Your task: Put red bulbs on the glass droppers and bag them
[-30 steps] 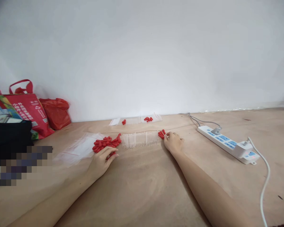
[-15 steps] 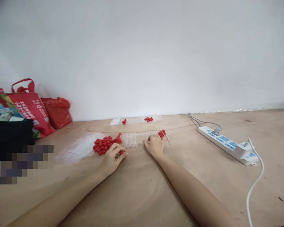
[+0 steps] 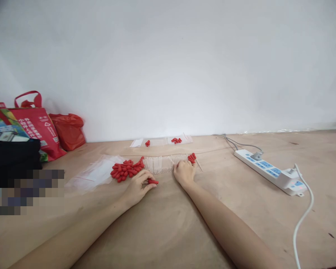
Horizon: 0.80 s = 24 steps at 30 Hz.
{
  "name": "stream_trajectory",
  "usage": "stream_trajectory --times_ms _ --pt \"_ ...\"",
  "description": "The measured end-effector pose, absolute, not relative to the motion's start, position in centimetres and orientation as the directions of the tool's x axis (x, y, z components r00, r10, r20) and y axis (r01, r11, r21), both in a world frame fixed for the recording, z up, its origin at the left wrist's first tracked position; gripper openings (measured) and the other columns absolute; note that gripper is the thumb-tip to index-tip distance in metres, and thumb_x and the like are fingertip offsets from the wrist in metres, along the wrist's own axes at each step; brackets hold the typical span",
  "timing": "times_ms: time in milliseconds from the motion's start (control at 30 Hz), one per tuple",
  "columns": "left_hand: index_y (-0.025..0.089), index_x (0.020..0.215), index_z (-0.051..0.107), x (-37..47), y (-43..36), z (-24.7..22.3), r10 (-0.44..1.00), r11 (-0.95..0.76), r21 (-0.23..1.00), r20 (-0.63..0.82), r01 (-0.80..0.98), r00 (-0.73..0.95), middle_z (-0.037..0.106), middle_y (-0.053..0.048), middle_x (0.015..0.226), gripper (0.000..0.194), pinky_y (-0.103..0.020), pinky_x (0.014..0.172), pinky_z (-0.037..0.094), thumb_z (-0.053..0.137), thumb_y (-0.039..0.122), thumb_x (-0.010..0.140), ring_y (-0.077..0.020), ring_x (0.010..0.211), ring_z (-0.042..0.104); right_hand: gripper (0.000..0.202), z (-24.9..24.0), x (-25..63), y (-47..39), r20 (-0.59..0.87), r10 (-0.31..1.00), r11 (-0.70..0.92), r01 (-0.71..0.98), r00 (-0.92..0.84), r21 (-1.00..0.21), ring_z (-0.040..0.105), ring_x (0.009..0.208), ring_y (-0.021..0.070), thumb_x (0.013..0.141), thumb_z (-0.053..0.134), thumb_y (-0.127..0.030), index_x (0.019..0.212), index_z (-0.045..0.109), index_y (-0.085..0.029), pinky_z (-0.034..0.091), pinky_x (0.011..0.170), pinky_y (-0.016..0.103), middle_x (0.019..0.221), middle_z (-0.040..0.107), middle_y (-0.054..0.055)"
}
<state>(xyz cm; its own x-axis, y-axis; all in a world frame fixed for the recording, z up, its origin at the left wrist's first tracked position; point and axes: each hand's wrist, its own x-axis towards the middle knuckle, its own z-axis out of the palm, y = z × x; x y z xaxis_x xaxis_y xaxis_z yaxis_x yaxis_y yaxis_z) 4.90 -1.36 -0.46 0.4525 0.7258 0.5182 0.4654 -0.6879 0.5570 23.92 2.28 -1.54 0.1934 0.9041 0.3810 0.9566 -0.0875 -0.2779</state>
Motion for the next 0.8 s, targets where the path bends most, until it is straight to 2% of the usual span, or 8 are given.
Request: stream_trajectory --times_ms 100,300,533,800 --pt "0.016 0.076 0.053 4.92 -1.41 -0.27 0.743 -0.669 0.539 0.505 0.511 0.44 0.051 -0.001 0.078 0.007 -0.026 0.065 0.048 0.057 0.011 0.073 -0.0138 0.072 0.054 0.032 -1.64 24.13 2.23 0.376 0.906 -0.095 0.96 0.192 -0.261 0.055 0.085 0.0263 0.082 0.039 -0.035 0.078 0.062 -0.013 0.027 0.077 0.041 0.084 0.065 0.014" --pt "0.016 0.087 0.059 4.94 -1.57 0.11 0.759 -0.646 0.468 0.48 0.603 0.441 0.054 -0.002 0.079 0.012 -0.027 0.066 0.045 0.057 0.015 0.074 -0.0149 0.071 0.054 0.032 -1.73 24.62 2.05 0.411 0.894 -0.067 0.962 0.176 -0.266 0.053 0.084 0.0246 0.085 0.036 -0.035 0.079 0.06 -0.015 0.027 0.076 0.04 0.083 0.064 0.012" --pt "0.017 0.082 0.063 4.95 -1.41 0.04 0.77 -0.635 0.449 0.427 0.629 0.473 0.054 -0.002 0.079 0.01 -0.026 0.068 0.043 0.056 0.014 0.075 -0.0148 0.073 0.053 0.026 -1.4 23.74 1.81 0.472 0.88 0.195 0.946 -0.052 -0.26 0.047 0.09 0.0223 0.079 0.047 -0.042 0.091 0.058 -0.022 0.026 0.076 0.037 0.093 0.058 0.007" --pt "0.017 0.079 0.061 4.91 -1.26 -0.17 0.765 -0.641 0.444 0.433 0.627 0.476 0.056 -0.002 0.08 0.007 -0.027 0.07 0.042 0.056 0.015 0.076 -0.0153 0.075 0.052 0.016 -1.72 24.12 2.27 0.481 0.825 0.443 0.868 -0.297 -0.224 0.043 0.092 0.0198 0.078 0.053 -0.033 0.09 0.062 -0.028 0.026 0.079 0.034 0.097 0.052 0.005"
